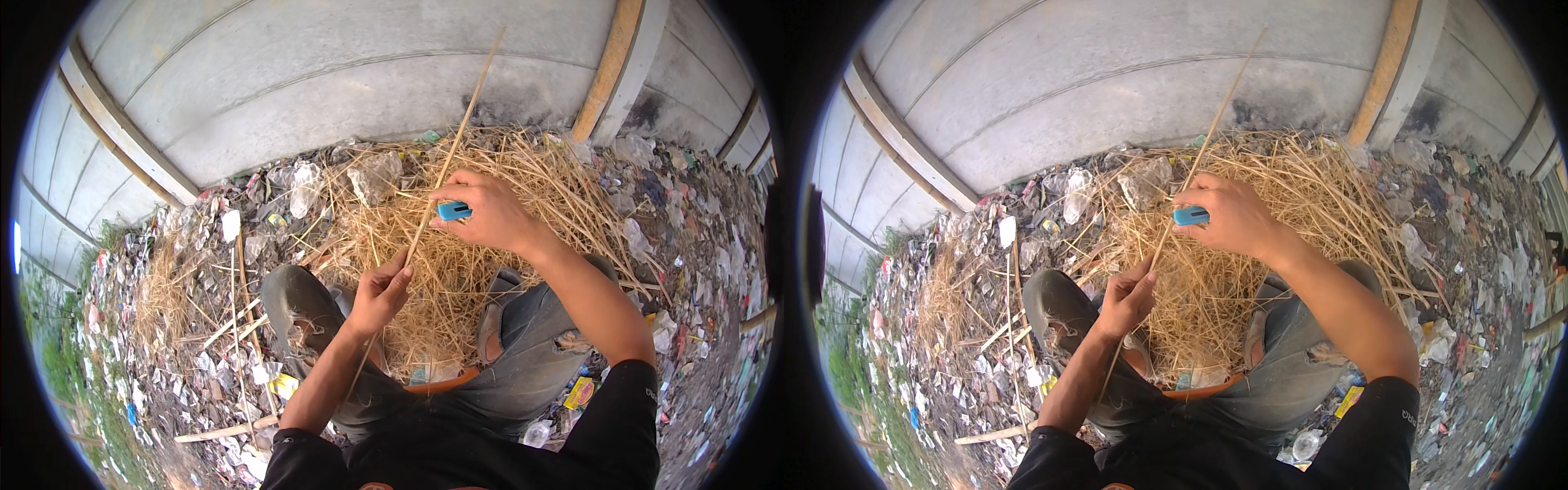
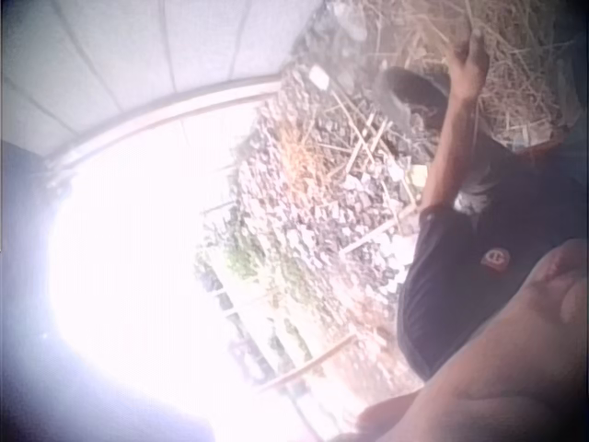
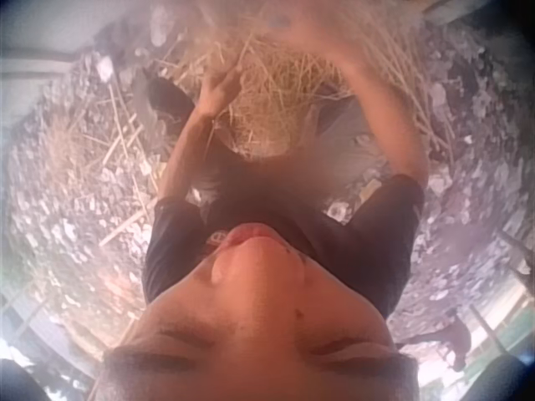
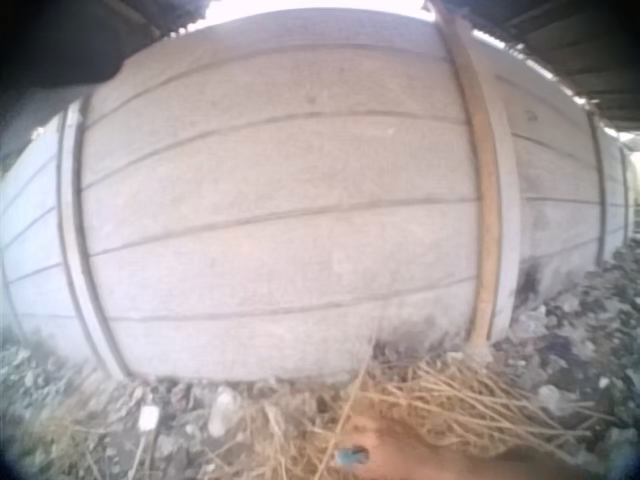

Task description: The person sits on the ground and uses a utility knife to peel the outer layer off a long, thin wooden stick. They hold the stick with one hand and scrape the blade along its length, removing thin strips of bark or outer material.

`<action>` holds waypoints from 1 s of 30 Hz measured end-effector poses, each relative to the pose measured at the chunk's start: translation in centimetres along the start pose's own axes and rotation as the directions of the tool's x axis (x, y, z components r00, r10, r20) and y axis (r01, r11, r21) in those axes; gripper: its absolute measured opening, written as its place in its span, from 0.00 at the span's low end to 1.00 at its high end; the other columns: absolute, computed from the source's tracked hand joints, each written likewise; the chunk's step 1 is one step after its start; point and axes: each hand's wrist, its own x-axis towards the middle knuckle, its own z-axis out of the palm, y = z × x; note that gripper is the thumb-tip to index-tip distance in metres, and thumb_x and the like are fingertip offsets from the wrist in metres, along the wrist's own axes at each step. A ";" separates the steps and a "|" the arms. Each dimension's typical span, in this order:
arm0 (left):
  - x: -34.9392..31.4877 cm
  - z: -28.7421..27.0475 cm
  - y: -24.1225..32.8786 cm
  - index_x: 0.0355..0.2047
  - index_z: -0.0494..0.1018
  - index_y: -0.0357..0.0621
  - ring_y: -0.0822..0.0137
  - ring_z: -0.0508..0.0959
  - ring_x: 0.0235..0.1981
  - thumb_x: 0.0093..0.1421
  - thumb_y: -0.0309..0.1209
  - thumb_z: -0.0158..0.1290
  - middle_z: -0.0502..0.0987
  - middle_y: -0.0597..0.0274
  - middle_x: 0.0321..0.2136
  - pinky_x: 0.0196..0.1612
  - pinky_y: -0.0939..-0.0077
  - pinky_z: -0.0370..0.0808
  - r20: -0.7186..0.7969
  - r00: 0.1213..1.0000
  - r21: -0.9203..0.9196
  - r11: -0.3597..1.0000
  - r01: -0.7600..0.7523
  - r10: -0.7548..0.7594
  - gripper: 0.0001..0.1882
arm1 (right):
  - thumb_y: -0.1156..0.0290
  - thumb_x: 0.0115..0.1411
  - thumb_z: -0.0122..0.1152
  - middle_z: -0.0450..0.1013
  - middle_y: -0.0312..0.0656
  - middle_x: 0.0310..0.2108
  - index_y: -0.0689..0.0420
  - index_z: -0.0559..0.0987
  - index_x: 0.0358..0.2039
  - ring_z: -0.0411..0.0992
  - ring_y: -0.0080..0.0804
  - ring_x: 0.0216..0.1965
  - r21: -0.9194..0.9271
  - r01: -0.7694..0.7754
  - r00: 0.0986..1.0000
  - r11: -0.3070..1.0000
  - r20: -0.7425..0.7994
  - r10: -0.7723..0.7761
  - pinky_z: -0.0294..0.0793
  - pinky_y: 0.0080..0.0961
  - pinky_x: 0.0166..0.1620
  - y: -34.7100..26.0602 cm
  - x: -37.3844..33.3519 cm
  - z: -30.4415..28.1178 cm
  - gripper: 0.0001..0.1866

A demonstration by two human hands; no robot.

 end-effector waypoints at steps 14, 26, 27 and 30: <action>-1.2 0.7 1.1 0.64 0.67 0.32 0.86 0.59 0.23 0.72 0.30 0.52 0.63 0.79 0.24 0.25 0.85 0.58 0.058 0.998 0.094 0.995 0.031 -0.037 0.23 | 0.81 0.53 0.67 0.79 0.39 0.29 0.60 0.81 0.27 0.79 0.31 0.31 0.364 -0.174 0.978 0.915 0.173 0.117 0.76 0.31 0.35 1.5 0.8 0.2 0.03; -1.9 0.5 1.0 0.63 0.68 0.31 0.86 0.59 0.23 0.71 0.29 0.53 0.65 0.79 0.24 0.25 0.85 0.58 0.081 0.992 0.036 0.995 0.098 -0.101 0.23 | 0.72 0.56 0.71 0.80 0.38 0.26 0.58 0.83 0.28 0.77 0.27 0.31 0.599 -0.389 0.921 0.700 0.265 0.284 0.74 0.30 0.39 2.3 -0.4 1.3 0.05; -2.0 0.5 1.2 0.63 0.68 0.31 0.86 0.59 0.22 0.71 0.29 0.53 0.65 0.79 0.24 0.25 0.85 0.58 0.073 0.991 0.028 0.993 0.111 -0.112 0.23 | 0.71 0.56 0.71 0.80 0.38 0.26 0.59 0.83 0.28 0.77 0.28 0.31 0.596 -0.366 0.930 0.715 0.249 0.269 0.74 0.30 0.39 2.0 -0.3 1.2 0.06; -1.4 0.1 0.9 0.64 0.68 0.33 0.86 0.60 0.21 0.71 0.29 0.53 0.66 0.79 0.24 0.23 0.85 0.58 -0.008 0.999 0.076 0.997 0.034 -0.033 0.23 | 0.70 0.56 0.71 0.80 0.40 0.30 0.59 0.82 0.33 0.79 0.31 0.34 0.333 -0.039 0.996 0.942 -0.062 0.063 0.75 0.29 0.40 0.1 0.3 0.4 0.08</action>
